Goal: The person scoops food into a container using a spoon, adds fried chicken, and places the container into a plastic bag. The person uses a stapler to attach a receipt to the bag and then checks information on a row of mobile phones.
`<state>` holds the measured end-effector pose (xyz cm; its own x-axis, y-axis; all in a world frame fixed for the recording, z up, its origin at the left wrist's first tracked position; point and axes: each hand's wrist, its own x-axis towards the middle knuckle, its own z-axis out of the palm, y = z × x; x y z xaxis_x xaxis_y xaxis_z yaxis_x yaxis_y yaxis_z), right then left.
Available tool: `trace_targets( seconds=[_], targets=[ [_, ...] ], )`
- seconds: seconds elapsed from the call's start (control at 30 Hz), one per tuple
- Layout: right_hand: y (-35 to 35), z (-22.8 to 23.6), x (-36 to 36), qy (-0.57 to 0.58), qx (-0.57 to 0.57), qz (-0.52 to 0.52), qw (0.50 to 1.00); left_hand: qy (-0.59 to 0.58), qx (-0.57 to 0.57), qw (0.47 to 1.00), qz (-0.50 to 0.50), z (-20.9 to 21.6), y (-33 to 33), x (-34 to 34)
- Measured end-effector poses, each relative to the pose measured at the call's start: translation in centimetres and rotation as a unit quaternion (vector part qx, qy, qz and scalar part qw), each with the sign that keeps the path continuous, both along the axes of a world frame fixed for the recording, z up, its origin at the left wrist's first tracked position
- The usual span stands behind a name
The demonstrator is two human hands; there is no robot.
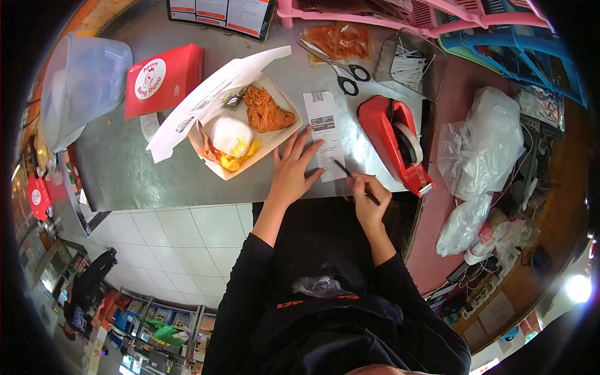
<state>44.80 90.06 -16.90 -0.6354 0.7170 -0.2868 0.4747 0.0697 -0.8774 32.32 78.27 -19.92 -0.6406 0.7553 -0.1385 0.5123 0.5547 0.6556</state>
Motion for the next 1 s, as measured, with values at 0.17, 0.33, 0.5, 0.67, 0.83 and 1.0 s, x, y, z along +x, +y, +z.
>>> trace_targets(
  seconds=[0.17,0.33,0.5,0.67,0.83,1.0],
  targets=[
    [0.1,0.2,0.3,0.007,0.044,0.086,0.995,0.005,-0.006,1.000,-0.001,0.0,0.0,0.0],
    [0.0,0.1,0.9,0.024,0.009,0.027,0.999,0.012,-0.007,1.000,-0.003,-0.1,0.0,0.0],
    [0.0,-0.1,1.3,0.036,-0.013,-0.021,0.999,0.012,-0.012,1.000,-0.003,-0.2,0.0,0.1],
    [0.2,-0.4,2.3,0.033,-0.017,0.018,0.999,0.013,-0.004,1.000,0.000,-0.2,0.0,0.0],
    [1.3,-0.1,2.0,-0.006,0.035,0.041,0.999,0.020,-0.004,1.000,-0.004,0.0,0.1,0.0],
    [5.5,4.1,-0.5,0.124,0.176,-0.042,0.976,0.018,-0.029,0.999,-0.014,0.3,-0.1,0.1]
  ],
)
